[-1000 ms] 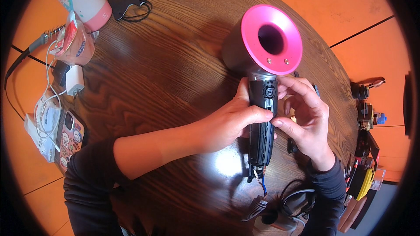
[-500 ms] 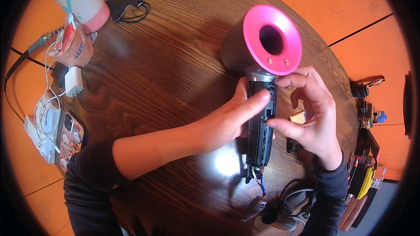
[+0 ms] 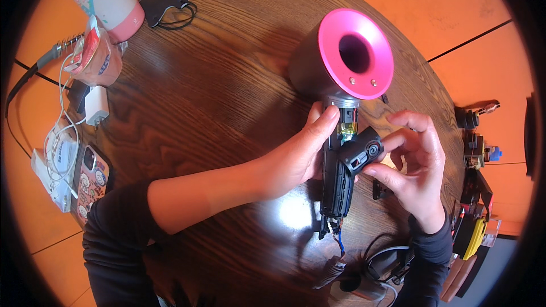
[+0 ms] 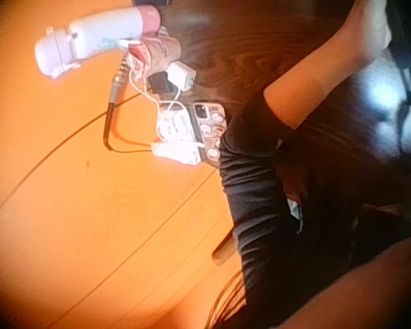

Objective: The person disassembles a hair dryer, removes the battery cover and internal components, then reassembles the device by reconnecting wires and securing the casing. The person uses a screwdriver to remove and replace screws and handles the battery and internal parts during the process.

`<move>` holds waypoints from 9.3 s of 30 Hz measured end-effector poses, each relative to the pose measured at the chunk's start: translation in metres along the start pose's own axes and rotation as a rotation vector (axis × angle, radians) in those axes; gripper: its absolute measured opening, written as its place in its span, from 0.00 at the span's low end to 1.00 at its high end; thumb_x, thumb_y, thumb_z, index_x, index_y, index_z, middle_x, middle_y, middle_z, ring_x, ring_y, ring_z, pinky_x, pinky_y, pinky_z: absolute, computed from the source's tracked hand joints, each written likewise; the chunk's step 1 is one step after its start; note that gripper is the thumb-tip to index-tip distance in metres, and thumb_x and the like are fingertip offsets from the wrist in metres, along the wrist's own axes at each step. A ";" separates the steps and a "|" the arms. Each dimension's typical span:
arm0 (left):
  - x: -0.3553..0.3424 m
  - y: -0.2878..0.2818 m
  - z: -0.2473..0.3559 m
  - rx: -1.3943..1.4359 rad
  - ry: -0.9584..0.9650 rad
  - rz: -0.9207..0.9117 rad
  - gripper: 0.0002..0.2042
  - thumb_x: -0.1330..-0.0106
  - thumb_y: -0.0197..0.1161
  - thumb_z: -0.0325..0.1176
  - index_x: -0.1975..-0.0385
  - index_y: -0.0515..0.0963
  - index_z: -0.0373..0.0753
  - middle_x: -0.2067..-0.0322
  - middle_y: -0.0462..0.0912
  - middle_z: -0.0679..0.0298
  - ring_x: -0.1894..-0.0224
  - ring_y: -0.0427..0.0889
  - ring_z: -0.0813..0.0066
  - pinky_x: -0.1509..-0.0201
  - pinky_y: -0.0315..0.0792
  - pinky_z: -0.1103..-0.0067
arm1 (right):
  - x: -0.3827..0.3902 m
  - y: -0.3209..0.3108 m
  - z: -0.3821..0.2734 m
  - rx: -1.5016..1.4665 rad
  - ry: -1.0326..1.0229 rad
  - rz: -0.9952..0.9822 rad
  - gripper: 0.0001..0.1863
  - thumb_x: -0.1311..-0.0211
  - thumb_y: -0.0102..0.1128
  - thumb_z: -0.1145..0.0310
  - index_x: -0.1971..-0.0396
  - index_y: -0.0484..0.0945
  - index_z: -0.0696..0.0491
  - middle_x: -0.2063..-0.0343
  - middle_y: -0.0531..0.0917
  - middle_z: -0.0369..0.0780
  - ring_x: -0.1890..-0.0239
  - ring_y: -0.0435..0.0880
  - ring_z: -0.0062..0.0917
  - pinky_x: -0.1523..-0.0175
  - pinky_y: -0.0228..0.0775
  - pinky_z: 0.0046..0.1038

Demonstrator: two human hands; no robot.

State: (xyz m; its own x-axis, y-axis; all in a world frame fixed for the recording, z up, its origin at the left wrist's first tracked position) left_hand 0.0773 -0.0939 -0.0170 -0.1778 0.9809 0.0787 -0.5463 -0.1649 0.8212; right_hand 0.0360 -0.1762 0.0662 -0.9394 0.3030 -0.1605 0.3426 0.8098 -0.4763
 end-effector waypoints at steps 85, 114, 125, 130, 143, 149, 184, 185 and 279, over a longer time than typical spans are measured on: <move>0.004 -0.016 0.004 -0.029 0.036 0.101 0.24 0.32 0.31 0.54 0.53 0.61 0.39 0.68 0.75 0.51 0.65 0.79 0.57 0.57 0.74 0.65 | -0.025 -0.015 0.005 0.278 -0.246 0.043 0.11 0.57 0.68 0.75 0.70 0.80 0.55 0.76 0.76 0.33 0.74 0.72 0.14 0.72 0.60 0.14; -0.001 -0.014 -0.001 -0.062 0.044 0.009 0.28 0.30 0.25 0.53 0.48 0.61 0.36 0.59 0.75 0.55 0.59 0.78 0.66 0.53 0.73 0.71 | -0.006 0.033 -0.043 0.613 -0.621 -0.014 0.18 0.60 0.68 0.72 0.64 0.81 0.56 0.74 0.74 0.36 0.76 0.73 0.23 0.76 0.66 0.20; -0.001 -0.013 0.006 0.010 0.108 0.070 0.19 0.30 0.39 0.51 0.47 0.55 0.46 0.57 0.67 0.66 0.54 0.71 0.82 0.54 0.69 0.79 | 0.017 0.056 -0.050 1.105 -0.673 -0.019 0.31 0.47 0.50 0.45 0.56 0.77 0.59 0.74 0.70 0.36 0.75 0.70 0.23 0.72 0.66 0.20; -0.002 -0.011 0.008 0.013 0.141 0.065 0.19 0.30 0.39 0.51 0.49 0.56 0.45 0.58 0.68 0.65 0.57 0.73 0.80 0.56 0.72 0.79 | 0.015 0.056 -0.049 1.073 -0.620 -0.052 0.34 0.49 0.51 0.42 0.55 0.76 0.59 0.75 0.69 0.36 0.76 0.68 0.22 0.74 0.65 0.20; 0.001 -0.008 0.009 -0.094 0.077 0.115 0.27 0.29 0.26 0.50 0.39 0.53 0.38 0.44 0.65 0.56 0.41 0.65 0.69 0.38 0.59 0.71 | 0.014 0.054 -0.047 0.980 -0.574 -0.063 0.36 0.52 0.54 0.42 0.52 0.74 0.59 0.77 0.68 0.34 0.77 0.67 0.23 0.76 0.64 0.21; 0.002 -0.015 0.004 -0.086 0.052 0.173 0.26 0.30 0.26 0.51 0.41 0.56 0.39 0.47 0.68 0.57 0.44 0.68 0.71 0.41 0.64 0.72 | 0.008 0.043 -0.047 0.797 -0.537 -0.072 0.25 0.52 0.62 0.56 0.58 0.78 0.58 0.77 0.68 0.35 0.79 0.67 0.22 0.77 0.64 0.19; 0.005 -0.013 0.007 -0.121 0.056 0.070 0.21 0.34 0.45 0.34 0.44 0.50 0.42 0.61 0.74 0.53 0.61 0.79 0.60 0.55 0.73 0.65 | 0.034 0.025 -0.065 0.727 -0.949 -0.050 0.15 0.63 0.69 0.81 0.72 0.76 0.58 0.73 0.77 0.41 0.74 0.75 0.30 0.71 0.69 0.29; 0.006 -0.011 0.008 -0.158 0.075 0.043 0.22 0.35 0.47 0.32 0.43 0.50 0.42 0.62 0.74 0.54 0.61 0.79 0.61 0.55 0.73 0.65 | 0.028 0.020 -0.063 0.624 -0.894 -0.014 0.15 0.63 0.69 0.81 0.72 0.75 0.59 0.74 0.77 0.42 0.74 0.75 0.30 0.71 0.69 0.28; 0.002 -0.017 0.018 -0.369 0.127 0.094 0.20 0.41 0.55 0.33 0.51 0.58 0.39 0.67 0.72 0.54 0.65 0.78 0.60 0.58 0.75 0.58 | 0.078 -0.035 -0.016 0.399 -0.445 -0.005 0.03 0.51 0.62 0.74 0.76 0.78 0.56 0.85 0.76 0.36 0.85 0.73 0.24 0.80 0.64 0.23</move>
State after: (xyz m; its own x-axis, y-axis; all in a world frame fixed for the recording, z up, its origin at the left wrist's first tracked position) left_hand 0.1009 -0.0869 -0.0206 -0.3281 0.9430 0.0548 -0.7759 -0.3022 0.5538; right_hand -0.0487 -0.1734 0.0845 -0.8861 -0.0102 -0.4634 0.3871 0.5335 -0.7520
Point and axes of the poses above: each hand's wrist, its own x-axis away from the middle knuckle, its own y-axis out of the palm, z = x × y, the point moved 9 cm from there along -x, towards the middle knuckle
